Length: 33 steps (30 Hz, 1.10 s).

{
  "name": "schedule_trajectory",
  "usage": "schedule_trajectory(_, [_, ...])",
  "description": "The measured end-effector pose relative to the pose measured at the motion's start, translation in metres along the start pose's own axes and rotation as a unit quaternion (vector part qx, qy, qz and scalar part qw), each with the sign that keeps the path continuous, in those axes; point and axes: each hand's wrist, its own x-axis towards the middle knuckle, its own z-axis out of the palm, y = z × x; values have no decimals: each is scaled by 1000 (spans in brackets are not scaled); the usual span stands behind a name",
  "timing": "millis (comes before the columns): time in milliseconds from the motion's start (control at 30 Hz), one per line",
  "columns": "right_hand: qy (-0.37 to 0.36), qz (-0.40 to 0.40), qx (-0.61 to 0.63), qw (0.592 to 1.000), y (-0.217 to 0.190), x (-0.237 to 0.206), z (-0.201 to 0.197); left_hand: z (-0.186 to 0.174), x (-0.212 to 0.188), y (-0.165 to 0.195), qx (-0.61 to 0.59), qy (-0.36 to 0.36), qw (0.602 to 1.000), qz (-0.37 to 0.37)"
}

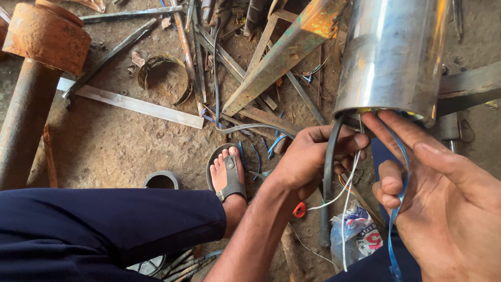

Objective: The person sits on the ground rewiring an electric motor. They feed white and blue wires through the open end of a cylindrical metal motor housing, pull the wires through, and arrange them inside the housing while holding a black cable against the cylinder.

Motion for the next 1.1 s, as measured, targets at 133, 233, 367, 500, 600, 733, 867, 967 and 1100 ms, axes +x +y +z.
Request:
schedule_trajectory(133, [2, 5, -11, 1000, -2, 2, -2, -1, -2, 3, 49, -1, 998, 34])
schedule_trajectory(233, [-8, 8, -22, 1000, -3, 2, -3, -3, -8, 6, 95, 9, 994, 49])
schedule_trajectory(367, [-6, 8, -28, 1000, -3, 3, -5, 0, -15, 8, 135, 13, 989, 66])
schedule_trajectory(500, [-12, 7, -32, 999, -3, 4, -8, 5, -24, 10, 168, 32, 983, 71])
schedule_trajectory(600, [-25, 2, -28, 999, -2, 4, -10, 6, -34, 11, 189, 48, 979, 58])
schedule_trajectory(733, [-34, 3, -31, 999, -2, 4, -14, 10, -46, 9, 194, 44, 979, 50])
schedule_trajectory(867, [-44, -5, -17, 999, -1, 2, -18, 10, -61, 3, 137, 60, 989, 13])
schedule_trajectory(967, [-47, -13, -17, 999, 0, -2, -21, 5, -61, 3, 183, 85, 979, -9])
schedule_trajectory(1100, [-66, 7, 6, 998, -1, -8, -25, 2, -58, 5, 177, 74, 981, 26])
